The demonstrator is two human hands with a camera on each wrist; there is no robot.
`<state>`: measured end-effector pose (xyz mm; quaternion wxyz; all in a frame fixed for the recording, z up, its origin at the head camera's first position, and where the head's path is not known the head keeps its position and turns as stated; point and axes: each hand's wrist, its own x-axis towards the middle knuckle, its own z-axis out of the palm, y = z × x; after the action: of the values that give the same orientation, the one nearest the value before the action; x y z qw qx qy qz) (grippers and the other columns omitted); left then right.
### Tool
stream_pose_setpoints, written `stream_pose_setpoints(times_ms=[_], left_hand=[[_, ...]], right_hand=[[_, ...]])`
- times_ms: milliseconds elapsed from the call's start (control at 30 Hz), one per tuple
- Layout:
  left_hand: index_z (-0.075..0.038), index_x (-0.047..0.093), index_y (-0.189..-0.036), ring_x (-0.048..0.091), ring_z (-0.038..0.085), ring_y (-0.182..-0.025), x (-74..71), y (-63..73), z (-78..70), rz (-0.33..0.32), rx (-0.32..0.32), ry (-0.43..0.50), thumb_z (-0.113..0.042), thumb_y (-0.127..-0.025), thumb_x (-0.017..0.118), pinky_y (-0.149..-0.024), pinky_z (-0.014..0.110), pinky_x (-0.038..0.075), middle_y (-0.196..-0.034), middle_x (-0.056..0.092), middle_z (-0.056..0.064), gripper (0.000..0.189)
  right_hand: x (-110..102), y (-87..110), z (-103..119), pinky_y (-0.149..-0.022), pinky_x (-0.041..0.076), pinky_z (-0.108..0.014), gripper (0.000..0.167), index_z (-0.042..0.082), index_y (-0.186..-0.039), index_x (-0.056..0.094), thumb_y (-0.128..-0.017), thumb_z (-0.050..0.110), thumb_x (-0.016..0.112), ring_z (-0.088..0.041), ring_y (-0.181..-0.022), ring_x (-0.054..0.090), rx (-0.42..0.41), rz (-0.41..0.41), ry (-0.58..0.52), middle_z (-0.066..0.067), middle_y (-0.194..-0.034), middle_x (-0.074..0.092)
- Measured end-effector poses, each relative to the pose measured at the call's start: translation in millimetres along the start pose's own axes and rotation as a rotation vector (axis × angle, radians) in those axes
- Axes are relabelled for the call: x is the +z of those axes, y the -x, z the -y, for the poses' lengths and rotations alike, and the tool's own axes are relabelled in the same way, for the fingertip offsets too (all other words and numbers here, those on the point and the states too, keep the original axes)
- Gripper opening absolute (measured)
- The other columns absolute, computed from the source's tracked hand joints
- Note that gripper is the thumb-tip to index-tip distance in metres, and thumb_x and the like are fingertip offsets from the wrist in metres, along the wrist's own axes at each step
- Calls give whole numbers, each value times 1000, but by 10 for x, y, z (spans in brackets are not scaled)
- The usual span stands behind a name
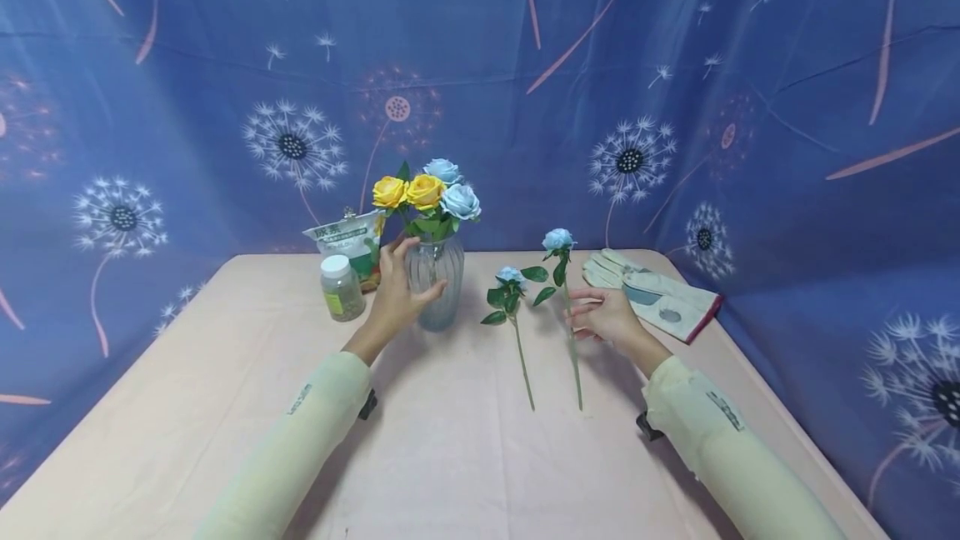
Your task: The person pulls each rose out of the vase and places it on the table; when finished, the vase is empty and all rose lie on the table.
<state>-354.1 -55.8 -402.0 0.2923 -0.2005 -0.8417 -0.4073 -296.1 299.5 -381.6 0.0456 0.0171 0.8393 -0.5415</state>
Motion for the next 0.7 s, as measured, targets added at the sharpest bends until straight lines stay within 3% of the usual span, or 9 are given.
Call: stream_pose_setpoints(times_ms=[133,233,467,700], left_hand=[[-33,28,-143,41,37,-124,-2,-1,3,1,10,-2,-40,-83,80,-88,57,51,-141,28,20,80],[-33,28,-143,41,37,-123,-8,-1,2,-1,9,2,-40,-83,80,-87,58,51,-140,29,20,80],[-33,27,-143,42,37,-122,-9,8,20,6,14,-12,-39,-83,79,-86,57,52,-139,29,21,80],[-32,27,-143,44,38,-120,11,-3,29,-6,37,-9,-39,-83,79,-84,58,52,-138,29,22,80]], right_hand=[[4,-62,-75,-63,58,-32,60,-6,-142,46,-86,-6,68,-32,-90,72,29,21,-63,-25,-121,65],[15,-118,-123,-75,59,-39,62,-8,-142,45,-84,-9,66,-30,-90,73,64,22,-106,-26,-119,65],[32,-210,-216,-67,59,-31,64,-6,-142,44,-84,-4,70,-22,-82,74,146,38,-81,-22,-119,67],[38,-254,-280,-55,55,-22,63,-5,-141,46,-83,-2,72,-20,-79,74,181,31,-87,-12,-101,74]])
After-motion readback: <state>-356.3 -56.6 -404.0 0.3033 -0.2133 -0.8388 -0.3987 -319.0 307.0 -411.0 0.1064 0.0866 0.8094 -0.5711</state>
